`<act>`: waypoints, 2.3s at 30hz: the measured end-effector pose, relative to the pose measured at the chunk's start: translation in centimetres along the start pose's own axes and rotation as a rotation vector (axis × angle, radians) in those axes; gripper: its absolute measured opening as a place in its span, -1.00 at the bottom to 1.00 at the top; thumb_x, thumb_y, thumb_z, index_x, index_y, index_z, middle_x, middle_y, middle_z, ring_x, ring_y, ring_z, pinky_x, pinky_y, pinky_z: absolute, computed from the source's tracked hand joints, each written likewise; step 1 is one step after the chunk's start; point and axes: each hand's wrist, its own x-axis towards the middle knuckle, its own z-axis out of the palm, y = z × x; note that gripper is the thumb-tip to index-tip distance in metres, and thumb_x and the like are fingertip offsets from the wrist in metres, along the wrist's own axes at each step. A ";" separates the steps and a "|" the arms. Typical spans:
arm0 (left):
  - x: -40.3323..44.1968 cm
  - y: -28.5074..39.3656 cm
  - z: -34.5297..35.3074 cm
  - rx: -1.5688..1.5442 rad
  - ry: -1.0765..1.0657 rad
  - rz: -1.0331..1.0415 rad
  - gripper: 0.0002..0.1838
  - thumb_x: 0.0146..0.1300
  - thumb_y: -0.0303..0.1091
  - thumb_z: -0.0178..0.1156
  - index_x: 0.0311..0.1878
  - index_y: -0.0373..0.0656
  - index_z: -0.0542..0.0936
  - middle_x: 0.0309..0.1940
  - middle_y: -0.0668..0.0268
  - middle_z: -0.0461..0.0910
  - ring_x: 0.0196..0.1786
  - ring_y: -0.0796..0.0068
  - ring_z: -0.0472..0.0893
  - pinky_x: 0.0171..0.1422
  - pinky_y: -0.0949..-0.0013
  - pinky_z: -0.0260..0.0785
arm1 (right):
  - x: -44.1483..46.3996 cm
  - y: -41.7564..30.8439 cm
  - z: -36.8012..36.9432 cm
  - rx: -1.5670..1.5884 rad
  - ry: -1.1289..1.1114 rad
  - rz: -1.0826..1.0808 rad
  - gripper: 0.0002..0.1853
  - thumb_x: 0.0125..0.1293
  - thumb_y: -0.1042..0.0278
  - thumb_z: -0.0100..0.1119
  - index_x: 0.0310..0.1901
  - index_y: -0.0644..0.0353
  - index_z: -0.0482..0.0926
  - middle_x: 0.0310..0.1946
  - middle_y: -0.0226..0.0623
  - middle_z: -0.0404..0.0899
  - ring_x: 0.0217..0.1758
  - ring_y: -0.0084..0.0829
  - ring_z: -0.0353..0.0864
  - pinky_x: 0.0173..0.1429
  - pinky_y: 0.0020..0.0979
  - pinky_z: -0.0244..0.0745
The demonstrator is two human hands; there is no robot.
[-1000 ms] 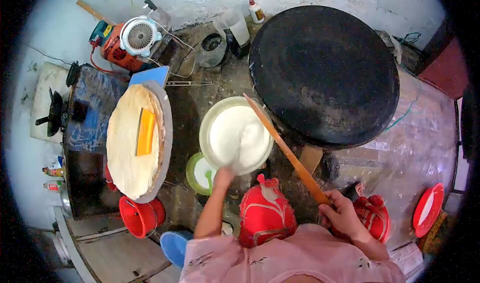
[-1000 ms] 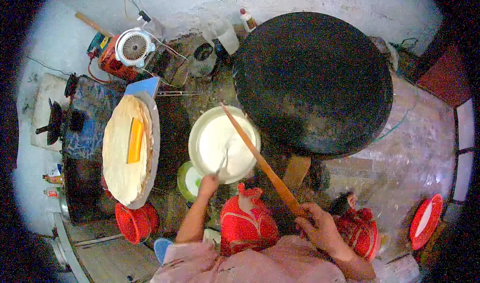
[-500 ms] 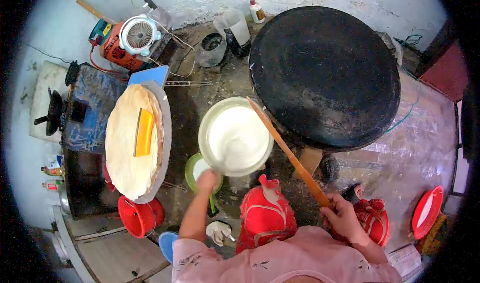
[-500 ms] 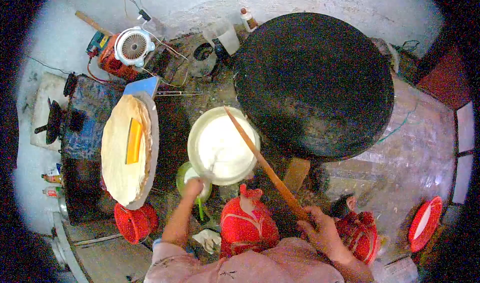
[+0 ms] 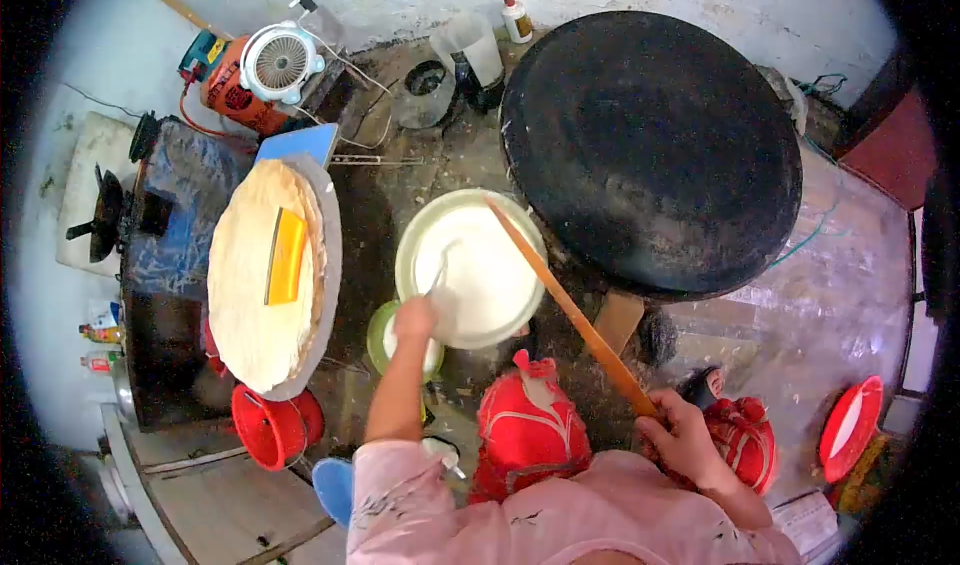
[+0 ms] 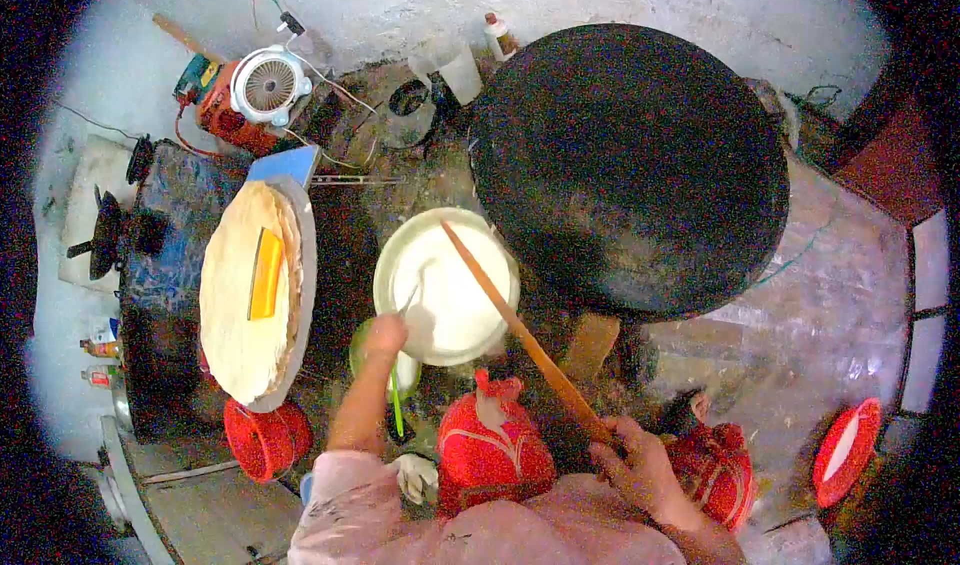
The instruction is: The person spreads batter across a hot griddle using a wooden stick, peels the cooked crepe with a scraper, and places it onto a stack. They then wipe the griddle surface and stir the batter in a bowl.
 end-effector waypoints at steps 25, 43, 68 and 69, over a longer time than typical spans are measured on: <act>0.5 2.3 1.9 -0.116 0.112 0.015 -0.75 0.13 -0.30 -0.03 -0.40 -0.25 0.58 -0.34 0.01 0.58 -0.22 0.00 0.56 -0.14 0.12 0.41 | 0.6 1.4 0.2 -0.203 0.020 -0.164 -0.73 0.15 0.49 0.14 -0.09 0.30 0.43 -0.40 -0.29 0.54 -0.34 -0.49 0.50 -0.22 -0.45 0.44; -5.3 0.2 4.2 -0.108 -0.091 0.156 -0.68 0.15 -0.23 -0.09 -0.17 -0.15 0.56 -0.25 0.00 0.55 -0.13 -0.01 0.52 -0.02 0.07 0.35 | 0.8 0.5 0.3 -0.283 0.058 -0.400 -0.78 0.21 0.55 0.06 -0.10 0.30 0.37 -0.50 -0.40 0.45 -0.56 -0.66 0.40 -0.50 -0.59 0.33; -9.1 -1.5 5.1 -0.312 -0.039 0.073 -0.70 0.19 -0.22 -0.09 -0.23 -0.16 0.57 -0.31 -0.01 0.55 -0.18 -0.10 0.50 -0.10 0.04 0.35 | 1.4 1.6 1.8 -0.176 0.089 -0.268 -0.76 0.19 0.51 0.10 -0.10 0.24 0.39 -0.45 -0.29 0.52 -0.50 -0.53 0.45 -0.43 -0.48 0.38; -10.0 -1.8 3.5 -0.441 -0.008 0.032 -0.71 0.19 -0.21 -0.08 -0.24 -0.16 0.57 -0.32 -0.02 0.55 -0.18 -0.11 0.50 -0.11 0.04 0.35 | 1.4 1.5 1.8 -0.178 0.079 -0.246 -0.75 0.17 0.51 0.12 -0.10 0.25 0.39 -0.44 -0.27 0.53 -0.47 -0.50 0.48 -0.40 -0.47 0.40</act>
